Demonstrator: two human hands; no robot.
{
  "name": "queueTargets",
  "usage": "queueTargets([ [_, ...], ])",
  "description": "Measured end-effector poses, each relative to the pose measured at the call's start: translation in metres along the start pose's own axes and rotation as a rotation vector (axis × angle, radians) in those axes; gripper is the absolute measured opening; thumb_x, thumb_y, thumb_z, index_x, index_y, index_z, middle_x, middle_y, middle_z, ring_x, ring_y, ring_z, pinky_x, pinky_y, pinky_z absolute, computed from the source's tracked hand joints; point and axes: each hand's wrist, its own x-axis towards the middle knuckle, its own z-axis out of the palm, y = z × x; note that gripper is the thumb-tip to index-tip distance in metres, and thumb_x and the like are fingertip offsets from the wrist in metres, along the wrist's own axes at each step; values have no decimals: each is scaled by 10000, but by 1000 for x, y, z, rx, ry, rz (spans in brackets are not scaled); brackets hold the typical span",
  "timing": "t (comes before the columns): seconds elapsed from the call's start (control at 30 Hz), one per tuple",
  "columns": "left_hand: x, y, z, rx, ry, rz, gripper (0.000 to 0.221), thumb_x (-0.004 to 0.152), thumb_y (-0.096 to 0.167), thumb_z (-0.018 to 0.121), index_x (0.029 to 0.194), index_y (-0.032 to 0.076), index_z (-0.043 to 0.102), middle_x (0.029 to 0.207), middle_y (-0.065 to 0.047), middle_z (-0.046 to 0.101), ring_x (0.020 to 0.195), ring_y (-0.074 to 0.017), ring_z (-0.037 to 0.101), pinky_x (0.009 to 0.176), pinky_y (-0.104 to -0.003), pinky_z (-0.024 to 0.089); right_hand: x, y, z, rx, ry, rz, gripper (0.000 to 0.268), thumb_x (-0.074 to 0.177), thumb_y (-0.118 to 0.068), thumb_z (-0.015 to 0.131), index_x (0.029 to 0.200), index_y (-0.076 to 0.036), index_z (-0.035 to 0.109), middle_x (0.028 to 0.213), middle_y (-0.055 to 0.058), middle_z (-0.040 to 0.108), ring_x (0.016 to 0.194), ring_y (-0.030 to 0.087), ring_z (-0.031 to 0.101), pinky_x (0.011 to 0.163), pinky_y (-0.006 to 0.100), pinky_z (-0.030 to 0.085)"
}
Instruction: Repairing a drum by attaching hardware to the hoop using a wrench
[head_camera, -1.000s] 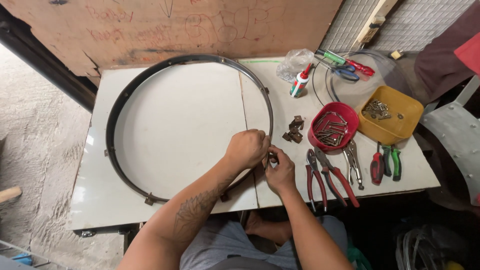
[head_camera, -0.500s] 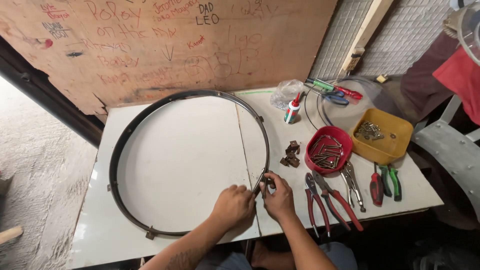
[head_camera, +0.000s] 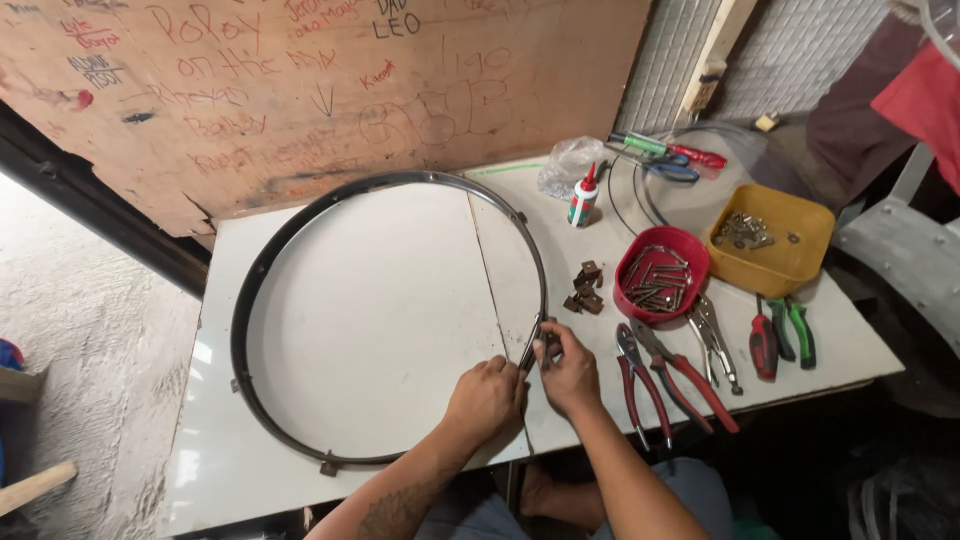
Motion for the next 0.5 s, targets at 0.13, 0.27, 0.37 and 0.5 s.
queueTargets([
  [0.13,8,2,5,116,62,29,364,1019,299,490,736,125,639,680,-53,604,653,-299,708,602,-382,576,4,17,8,79,91,-18,292,936,-305,716,1223,-254,694,747,97,733,600,329,679,605,425,533],
  [0.27,15,-1,-1,51,98,-66,346,984,324,545,726,109,631,659,-80,605,632,-329,703,561,-419,570,8,10,5,60,56,33,306,968,-314,685,1266,-247,663,816,122,751,675,335,712,656,428,556],
  [0.37,18,-5,-9,13,149,-185,339,942,322,596,682,104,612,621,-120,590,619,-374,694,551,-463,565,3,11,2,62,34,48,302,974,-313,681,1265,-238,659,824,121,749,673,335,708,659,434,558],
  [0.5,36,-17,-19,65,192,-265,328,895,346,645,640,141,619,571,-51,562,552,-304,679,519,-384,548,2,6,-2,80,20,4,274,999,-279,657,1261,-199,654,786,92,740,582,274,680,600,391,538],
])
